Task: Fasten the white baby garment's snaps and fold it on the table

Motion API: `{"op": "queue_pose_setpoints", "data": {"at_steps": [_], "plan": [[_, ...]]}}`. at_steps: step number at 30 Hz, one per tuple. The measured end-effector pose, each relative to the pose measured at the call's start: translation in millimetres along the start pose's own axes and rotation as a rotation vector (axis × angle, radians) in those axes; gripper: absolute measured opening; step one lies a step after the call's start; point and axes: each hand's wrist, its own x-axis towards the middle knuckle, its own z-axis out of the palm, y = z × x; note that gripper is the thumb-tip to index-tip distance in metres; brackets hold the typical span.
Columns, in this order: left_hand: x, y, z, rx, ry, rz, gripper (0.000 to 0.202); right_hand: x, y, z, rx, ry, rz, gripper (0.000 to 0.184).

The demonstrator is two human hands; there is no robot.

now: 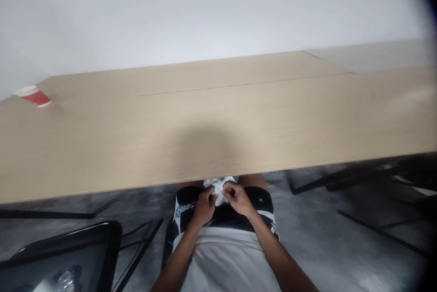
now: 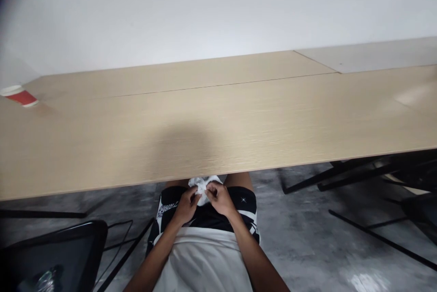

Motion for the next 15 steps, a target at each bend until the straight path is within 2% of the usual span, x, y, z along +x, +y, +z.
{"op": "queue_pose_setpoints", "data": {"at_steps": [5, 12, 15], "plan": [[1, 3, -2.9, 0.017, -0.040, 0.018, 0.030, -1, 0, 2, 0.036, -0.048, 0.015, 0.020], [4, 14, -6.4, 0.008, -0.099, 0.058, 0.033, -3, 1, 4, -0.017, 0.032, 0.014, 0.015], [3, 17, -5.8, -0.001, -0.084, 0.057, 0.031, -2, 3, 4, -0.012, 0.075, 0.021, 0.014]]}}
